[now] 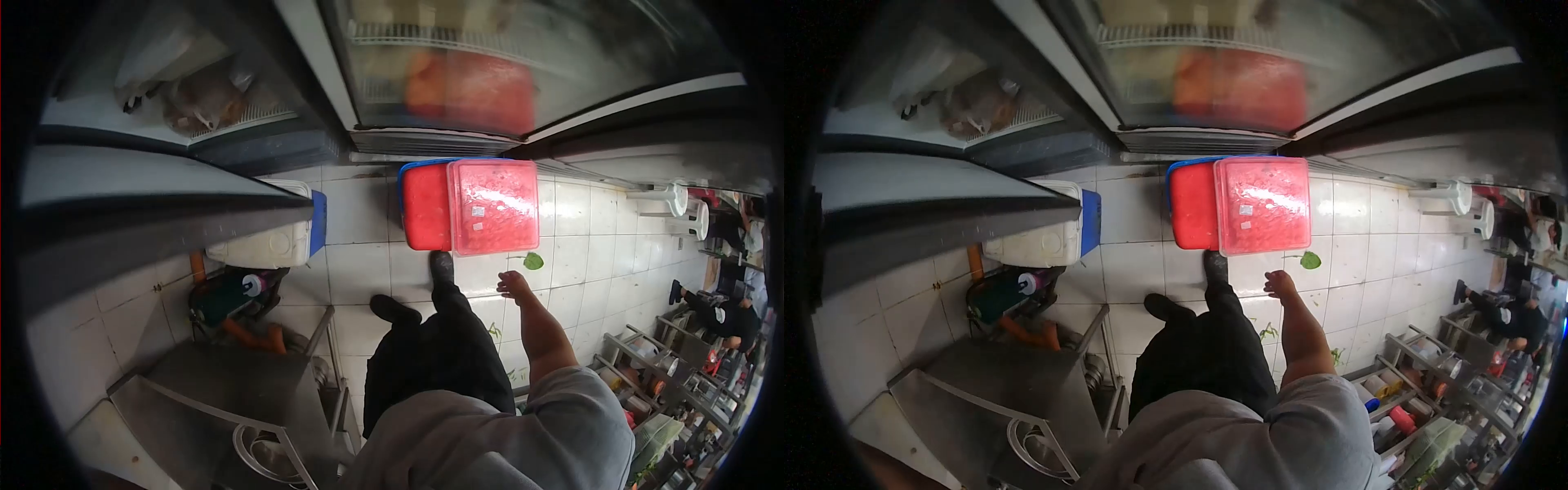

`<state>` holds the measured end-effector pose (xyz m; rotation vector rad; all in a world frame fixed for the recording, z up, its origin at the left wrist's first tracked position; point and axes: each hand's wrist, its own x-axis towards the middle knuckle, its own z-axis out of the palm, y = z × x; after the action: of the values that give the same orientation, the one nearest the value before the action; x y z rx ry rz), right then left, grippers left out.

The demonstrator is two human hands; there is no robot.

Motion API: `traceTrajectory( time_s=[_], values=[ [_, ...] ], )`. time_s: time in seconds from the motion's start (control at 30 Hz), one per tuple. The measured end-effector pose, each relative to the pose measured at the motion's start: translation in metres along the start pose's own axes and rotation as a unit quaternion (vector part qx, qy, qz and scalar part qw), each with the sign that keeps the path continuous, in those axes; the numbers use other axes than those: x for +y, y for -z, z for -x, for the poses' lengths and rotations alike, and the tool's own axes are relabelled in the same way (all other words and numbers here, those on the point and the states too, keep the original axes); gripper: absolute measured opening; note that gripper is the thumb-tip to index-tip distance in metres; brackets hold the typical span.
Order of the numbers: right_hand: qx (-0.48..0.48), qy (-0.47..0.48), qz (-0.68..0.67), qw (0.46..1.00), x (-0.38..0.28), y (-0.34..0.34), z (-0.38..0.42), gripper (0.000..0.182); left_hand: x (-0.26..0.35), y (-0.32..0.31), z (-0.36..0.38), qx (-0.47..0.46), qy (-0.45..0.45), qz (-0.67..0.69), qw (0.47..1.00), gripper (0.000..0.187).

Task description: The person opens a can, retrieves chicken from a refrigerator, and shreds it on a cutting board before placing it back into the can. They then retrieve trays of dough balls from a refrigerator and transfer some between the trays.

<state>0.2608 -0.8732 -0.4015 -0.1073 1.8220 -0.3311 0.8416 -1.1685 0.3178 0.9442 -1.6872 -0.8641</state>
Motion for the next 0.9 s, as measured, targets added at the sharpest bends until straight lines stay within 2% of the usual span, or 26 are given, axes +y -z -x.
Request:
traceTrajectory(
  time_s=[0.07, 0.1, 0.13, 0.17, 0.2, 0.27, 0.3, 0.33, 0.37, 0.4, 0.43, 0.47, 0.5, 0.53, 0.57, 0.6, 0.63, 0.67, 0.73, 0.77, 0.8, 0.87, 0.9],
  values=[
    [0.002, -0.008, -0.048, 0.999, -0.006, 0.020, -0.014, 0.038, -0.010, -0.012, -0.025, -0.176, 0.022, 0.034, 0.984, 0.030],
    [0.032, -0.020, -0.080, 0.996, -0.007, 0.030, -0.021, 0.039, -0.013, -0.024, -0.033, -0.179, 0.026, 0.030, 0.983, 0.030],
    [0.053, -0.023, -0.092, 0.994, -0.002, 0.042, -0.039, 0.042, -0.019, -0.049, -0.037, -0.013, -0.027, -0.003, 1.000, 0.027],
    [0.075, -0.025, -0.104, 0.991, 0.002, 0.055, -0.055, 0.048, -0.028, -0.076, -0.041, 0.152, -0.081, -0.038, 0.984, 0.025],
    [0.098, -0.027, -0.115, 0.988, 0.005, 0.066, -0.073, 0.054, -0.040, -0.106, -0.041, 0.151, -0.080, -0.046, 0.984, 0.025],
    [0.163, -0.034, -0.123, 0.978, 0.000, 0.083, -0.096, 0.068, -0.079, -0.170, -0.027, 0.305, -0.147, -0.173, 0.925, 0.025],
    [0.204, -0.018, -0.086, 0.975, 0.000, 0.091, -0.113, 0.076, -0.121, -0.164, -0.001, 0.265, -0.086, -0.206, 0.938, 0.030],
    [0.260, 0.023, -0.032, 0.965, -0.007, 0.094, -0.117, 0.069, -0.163, -0.158, 0.026, 0.218, -0.026, -0.244, 0.945, 0.036],
    [0.313, 0.095, 0.038, 0.944, 0.016, 0.106, -0.157, 0.064, -0.206, -0.153, 0.052, 0.166, 0.029, -0.285, 0.944, 0.041],
    [0.363, 0.167, 0.107, 0.911, 0.039, 0.116, -0.197, 0.058, -0.266, -0.188, 0.091, 0.120, 0.112, -0.162, 0.973, 0.039],
    [0.358, 0.167, 0.109, 0.912, 0.027, 0.122, -0.197, 0.058, -0.308, -0.250, 0.118, 0.065, 0.246, -0.221, 0.941, 0.037],
    [0.315, 0.219, 0.144, 0.912, 0.004, 0.126, -0.180, 0.055, -0.344, -0.315, 0.146, 0.008, 0.376, -0.273, 0.886, 0.036],
    [0.273, 0.271, 0.177, 0.906, -0.018, 0.129, -0.167, 0.052, -0.386, -0.353, 0.183, -0.020, 0.413, -0.046, 0.909, 0.035],
    [0.270, 0.272, 0.178, 0.906, -0.039, 0.129, -0.155, 0.052, -0.428, -0.395, 0.220, -0.068, 0.466, -0.087, 0.878, 0.042],
    [0.234, 0.259, 0.167, 0.922, -0.058, 0.129, -0.142, 0.047, -0.464, -0.435, 0.268, -0.061, 0.512, 0.012, 0.857, 0.048],
    [0.200, 0.246, 0.153, 0.936, -0.067, 0.130, -0.142, 0.042, -0.480, -0.479, 0.284, -0.082, 0.618, 0.007, 0.782, 0.050],
    [0.224, 0.327, 0.161, 0.904, -0.057, 0.134, -0.158, 0.035, -0.512, -0.513, 0.321, -0.128, 0.622, 0.017, 0.772, 0.049],
    [0.220, 0.326, 0.164, 0.905, -0.046, 0.139, -0.174, 0.035, -0.541, -0.539, 0.360, -0.167, 0.596, 0.029, 0.785, 0.055],
    [0.288, 0.389, 0.145, 0.863, -0.033, 0.143, -0.196, 0.038, -0.554, -0.585, 0.387, -0.169, 0.611, -0.038, 0.773, 0.056],
    [0.206, 0.355, 0.003, 0.912, -0.046, 0.139, -0.172, 0.037, -0.553, -0.604, 0.389, -0.164, 0.615, -0.039, 0.770, 0.056],
    [0.200, 0.355, 0.006, 0.913, -0.058, 0.137, -0.157, 0.037, -0.551, -0.619, 0.386, -0.146, 0.607, 0.011, 0.781, 0.056],
    [0.083, 0.210, -0.080, 0.971, -0.068, 0.135, -0.139, 0.031, -0.551, -0.636, 0.396, -0.124, 0.601, 0.059, 0.788, 0.055],
    [0.087, 0.247, -0.103, 0.960, -0.060, 0.135, -0.150, 0.030, -0.552, -0.642, 0.398, -0.116, 0.577, -0.014, 0.808, 0.055]
  ],
)
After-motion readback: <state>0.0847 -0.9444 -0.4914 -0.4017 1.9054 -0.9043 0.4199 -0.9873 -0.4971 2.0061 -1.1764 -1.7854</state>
